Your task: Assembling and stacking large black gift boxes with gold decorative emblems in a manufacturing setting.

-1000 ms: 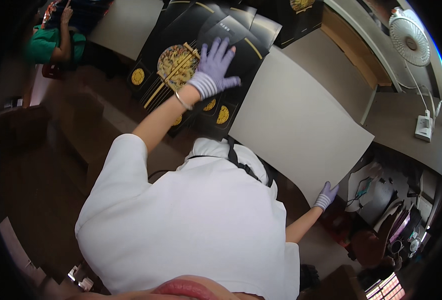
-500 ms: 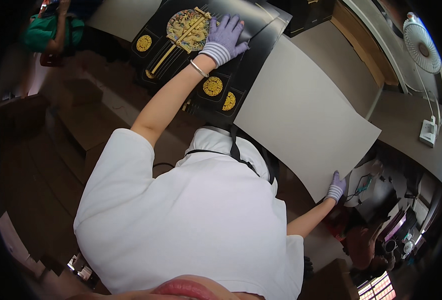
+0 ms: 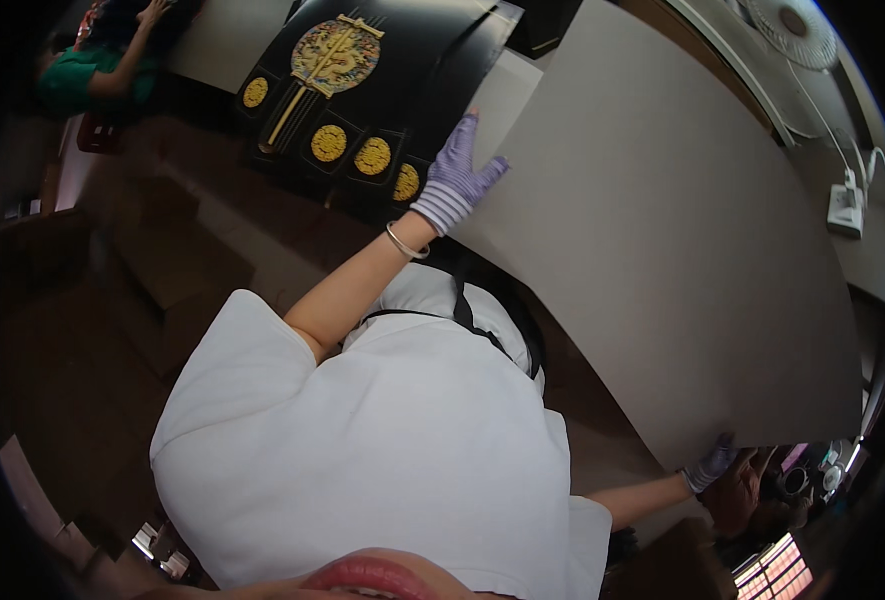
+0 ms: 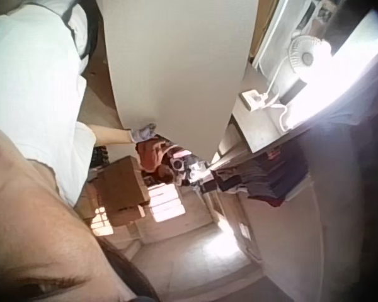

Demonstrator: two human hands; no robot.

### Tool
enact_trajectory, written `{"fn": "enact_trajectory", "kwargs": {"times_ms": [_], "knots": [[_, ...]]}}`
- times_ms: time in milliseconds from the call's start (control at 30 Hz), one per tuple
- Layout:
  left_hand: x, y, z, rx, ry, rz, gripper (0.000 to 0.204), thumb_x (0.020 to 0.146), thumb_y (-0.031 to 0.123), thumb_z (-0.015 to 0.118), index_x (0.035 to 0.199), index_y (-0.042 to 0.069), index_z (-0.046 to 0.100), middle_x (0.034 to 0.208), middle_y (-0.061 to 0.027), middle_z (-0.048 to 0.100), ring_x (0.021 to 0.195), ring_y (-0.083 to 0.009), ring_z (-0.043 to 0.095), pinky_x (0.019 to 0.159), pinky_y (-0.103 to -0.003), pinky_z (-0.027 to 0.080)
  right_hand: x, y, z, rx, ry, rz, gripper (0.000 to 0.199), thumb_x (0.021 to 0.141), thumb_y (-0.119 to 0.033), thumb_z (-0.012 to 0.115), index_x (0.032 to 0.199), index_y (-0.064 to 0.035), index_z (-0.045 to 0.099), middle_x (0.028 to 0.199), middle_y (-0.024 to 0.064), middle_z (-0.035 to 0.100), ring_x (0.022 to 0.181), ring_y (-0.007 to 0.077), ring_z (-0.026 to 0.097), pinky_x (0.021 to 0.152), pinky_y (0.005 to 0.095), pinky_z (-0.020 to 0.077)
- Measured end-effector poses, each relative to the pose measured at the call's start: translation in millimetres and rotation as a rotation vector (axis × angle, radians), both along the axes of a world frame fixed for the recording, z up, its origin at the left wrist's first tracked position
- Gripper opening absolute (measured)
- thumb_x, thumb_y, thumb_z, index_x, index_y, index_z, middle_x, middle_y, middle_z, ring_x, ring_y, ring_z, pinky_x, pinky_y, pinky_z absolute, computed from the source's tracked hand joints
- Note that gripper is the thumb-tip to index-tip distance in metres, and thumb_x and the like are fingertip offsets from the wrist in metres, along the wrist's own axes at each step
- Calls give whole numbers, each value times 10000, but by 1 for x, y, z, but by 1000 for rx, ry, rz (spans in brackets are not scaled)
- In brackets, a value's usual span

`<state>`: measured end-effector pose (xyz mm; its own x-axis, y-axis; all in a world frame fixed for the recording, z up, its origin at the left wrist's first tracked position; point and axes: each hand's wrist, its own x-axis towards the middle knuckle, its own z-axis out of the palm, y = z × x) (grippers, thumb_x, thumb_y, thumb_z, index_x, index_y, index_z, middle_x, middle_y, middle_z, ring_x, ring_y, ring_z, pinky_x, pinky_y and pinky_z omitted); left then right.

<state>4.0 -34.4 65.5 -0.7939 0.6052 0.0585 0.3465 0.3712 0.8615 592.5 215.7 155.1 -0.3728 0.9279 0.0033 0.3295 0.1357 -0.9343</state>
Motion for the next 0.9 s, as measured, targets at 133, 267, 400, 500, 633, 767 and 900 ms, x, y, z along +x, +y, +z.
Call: {"fn": "enact_trajectory", "kwargs": {"times_ms": [133, 267, 400, 500, 633, 767, 900], "knots": [[1, 10, -15, 2, -455, -115, 685, 890, 362, 703, 1408, 0, 440, 1397, -212, 506, 1262, -294, 528, 1060, -344, 429, 45, 22, -22, -99, -84, 1, 456, 963, -191, 587, 1334, 59, 501, 1263, 126, 581, 1106, 206, 549, 967, 337, 436], [5, -9, -24, -42, -344, -114, 428, 892, 206, 701, 1266, 19, 610, 1116, -155, 696, 968, -211, 668, 905, -292, 520, 63, 29, -66, -172, -146, -2, 509, 951, -204, 598, 1367, 57, 464, 1298, 123, 557, 1138, 203, 526, 989, 328, 418], [30, -6, -29, -206, -10, -48, 448, 853, 150, 611, 1298, 108, 599, 1044, -253, 667, 936, -332, 681, 873, -354, 527, -18, 43, -102, -52, -287, 76, 559, 910, -86, 578, 1420, 58, 401, 1377, 149, 512, 1239, 246, 490, 1076, 337, 363], [37, -5, -14, -447, 116, -92, 538, 837, 84, 539, 1365, 190, 543, 951, -273, 648, 858, -397, 656, 802, -403, 531, -122, 16, -95, 273, -485, 287, 565, 910, -78, 512, 1456, -34, 376, 1404, 240, 489, 1298, 358, 488, 1079, 364, 385], [63, 20, -17, -250, 404, -304, 511, 920, 213, 555, 1425, 190, 476, 1433, -212, 460, 1252, -420, 496, 1042, -413, 438, -208, -23, -93, 239, -460, 347, 575, 977, -363, 514, 1478, -121, 368, 1462, 182, 443, 1352, 376, 414, 1117, 407, 341], [129, 71, -49, -310, 478, -356, 486, 917, 354, 563, 1397, 293, 517, 1560, -164, 289, 1417, -461, 245, 1115, -629, 237, -266, -54, -133, 415, -796, 381, 560, 952, -442, 519, 1443, -187, 435, 1544, 86, 352, 1464, 312, 221, 1106, 667, 212], [157, 88, -95, -565, 636, -441, 521, 865, 329, 601, 1382, 306, 537, 1564, -111, 301, 1431, -450, 217, 1115, -673, 175, -302, -73, -197, 648, -957, 493, 388, 887, -332, 598, 1248, -193, 620, 1516, 24, 398, 1464, 260, 211, 1070, 759, 131]]}}
